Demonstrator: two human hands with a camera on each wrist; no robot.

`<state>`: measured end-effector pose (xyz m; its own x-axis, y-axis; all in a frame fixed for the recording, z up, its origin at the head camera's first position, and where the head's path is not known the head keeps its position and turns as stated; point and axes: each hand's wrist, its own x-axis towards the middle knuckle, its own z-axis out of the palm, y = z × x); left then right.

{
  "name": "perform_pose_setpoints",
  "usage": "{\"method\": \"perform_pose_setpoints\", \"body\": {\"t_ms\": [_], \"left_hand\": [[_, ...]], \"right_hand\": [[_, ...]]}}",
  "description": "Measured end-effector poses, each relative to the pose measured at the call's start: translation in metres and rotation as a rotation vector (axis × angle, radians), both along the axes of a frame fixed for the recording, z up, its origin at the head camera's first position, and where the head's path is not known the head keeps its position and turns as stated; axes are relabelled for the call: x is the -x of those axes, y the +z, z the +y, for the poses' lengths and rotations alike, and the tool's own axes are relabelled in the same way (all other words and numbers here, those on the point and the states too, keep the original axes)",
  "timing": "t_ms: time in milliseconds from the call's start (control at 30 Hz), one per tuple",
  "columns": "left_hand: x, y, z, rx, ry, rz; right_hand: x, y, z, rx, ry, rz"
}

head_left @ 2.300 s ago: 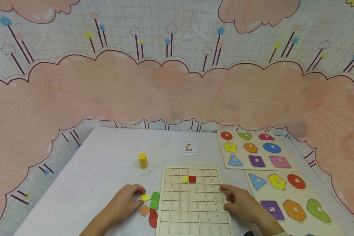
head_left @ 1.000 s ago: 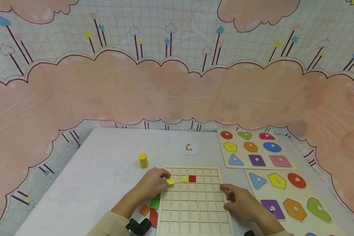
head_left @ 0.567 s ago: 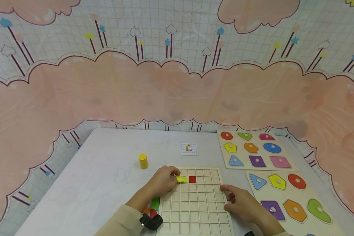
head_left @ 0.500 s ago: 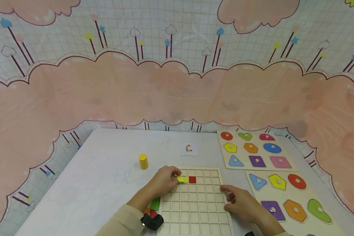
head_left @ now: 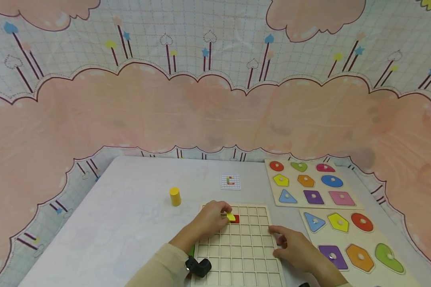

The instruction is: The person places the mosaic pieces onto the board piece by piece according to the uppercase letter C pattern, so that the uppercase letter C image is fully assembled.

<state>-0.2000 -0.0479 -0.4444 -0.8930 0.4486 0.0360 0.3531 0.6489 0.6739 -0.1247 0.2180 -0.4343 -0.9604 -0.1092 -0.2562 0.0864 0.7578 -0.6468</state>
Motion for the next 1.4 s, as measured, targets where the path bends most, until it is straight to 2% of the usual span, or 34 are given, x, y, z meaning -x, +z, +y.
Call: {"method": "perform_pose_setpoints", "body": {"t_ms": [367,667,967,1400], "left_hand": [[0.001,-0.005,0.015,-0.006,-0.019,0.062],[0.003,-0.006,0.022,0.016,-0.022,0.028],[0.002,-0.007,0.028,-0.008,-0.008,-0.008],[0.0,-0.007,0.035,0.002,-0.014,0.036]], "right_hand": [[-0.001,0.002,-0.001,-0.005,-0.003,-0.005],[0.0,0.002,-0.002,-0.003,-0.006,-0.01],[0.0,0.002,-0.001,-0.004,0.004,-0.004],[0.0,0.003,-0.001,-0.015,-0.004,-0.004]]}}
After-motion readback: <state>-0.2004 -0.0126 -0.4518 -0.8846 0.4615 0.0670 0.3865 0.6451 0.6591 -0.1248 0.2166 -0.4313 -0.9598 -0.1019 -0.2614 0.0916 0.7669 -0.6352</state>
